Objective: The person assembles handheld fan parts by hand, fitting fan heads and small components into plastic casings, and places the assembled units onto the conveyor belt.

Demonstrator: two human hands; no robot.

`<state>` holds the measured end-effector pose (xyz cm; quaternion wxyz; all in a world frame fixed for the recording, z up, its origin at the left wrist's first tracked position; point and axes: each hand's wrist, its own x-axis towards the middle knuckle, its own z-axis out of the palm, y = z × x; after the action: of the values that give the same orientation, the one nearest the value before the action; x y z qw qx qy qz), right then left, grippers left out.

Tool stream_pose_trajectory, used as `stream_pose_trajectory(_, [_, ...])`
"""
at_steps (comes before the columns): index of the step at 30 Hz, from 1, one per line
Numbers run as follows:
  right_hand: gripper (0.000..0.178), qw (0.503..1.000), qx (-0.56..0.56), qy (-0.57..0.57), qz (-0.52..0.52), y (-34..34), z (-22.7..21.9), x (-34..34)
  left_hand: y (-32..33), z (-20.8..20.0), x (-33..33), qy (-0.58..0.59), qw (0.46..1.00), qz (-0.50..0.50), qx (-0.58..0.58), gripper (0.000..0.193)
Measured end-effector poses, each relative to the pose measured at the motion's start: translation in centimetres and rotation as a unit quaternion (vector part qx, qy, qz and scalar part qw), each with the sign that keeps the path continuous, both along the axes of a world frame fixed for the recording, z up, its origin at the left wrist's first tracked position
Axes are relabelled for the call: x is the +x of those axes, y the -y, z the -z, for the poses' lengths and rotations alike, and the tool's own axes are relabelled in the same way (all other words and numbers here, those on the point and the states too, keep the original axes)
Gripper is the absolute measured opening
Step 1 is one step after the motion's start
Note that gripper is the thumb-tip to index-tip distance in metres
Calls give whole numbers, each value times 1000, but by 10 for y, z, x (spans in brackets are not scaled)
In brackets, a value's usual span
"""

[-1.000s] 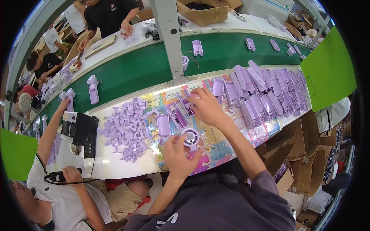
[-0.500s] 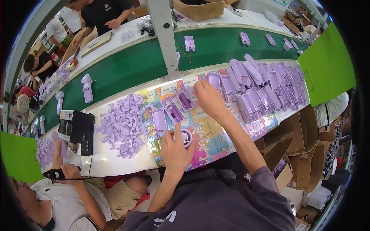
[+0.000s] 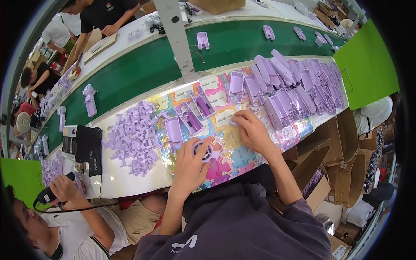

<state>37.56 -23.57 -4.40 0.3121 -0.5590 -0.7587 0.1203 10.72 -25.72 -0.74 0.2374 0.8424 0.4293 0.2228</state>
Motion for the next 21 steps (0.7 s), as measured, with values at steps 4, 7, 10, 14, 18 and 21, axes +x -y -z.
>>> stream_pose_trajectory(4, [26,995,29,-9,95,10,6,-8,0,4,13,-7,999,-36,-22,65])
stream_pose_trajectory(7, [29,993,4,5,115,12,6,-16,0,19,18,19,999,-47,18,63])
stream_pose_trajectory(10, [30,990,-75,-99,64,14,-1,-14,1,23,21,37,997,-45,41,62])
stream_pose_trajectory(14, [35,982,-89,-153,-69,29,-19,-20,-2,25,16,44,998,-43,22,66])
stream_pose_trajectory(18, [38,976,-119,-144,-108,44,-23,-36,-3,26,18,42,998,-33,29,69])
stream_pose_trajectory(21, [36,974,-98,-187,-81,45,-22,-42,-3,27,17,46,998,-36,20,69])
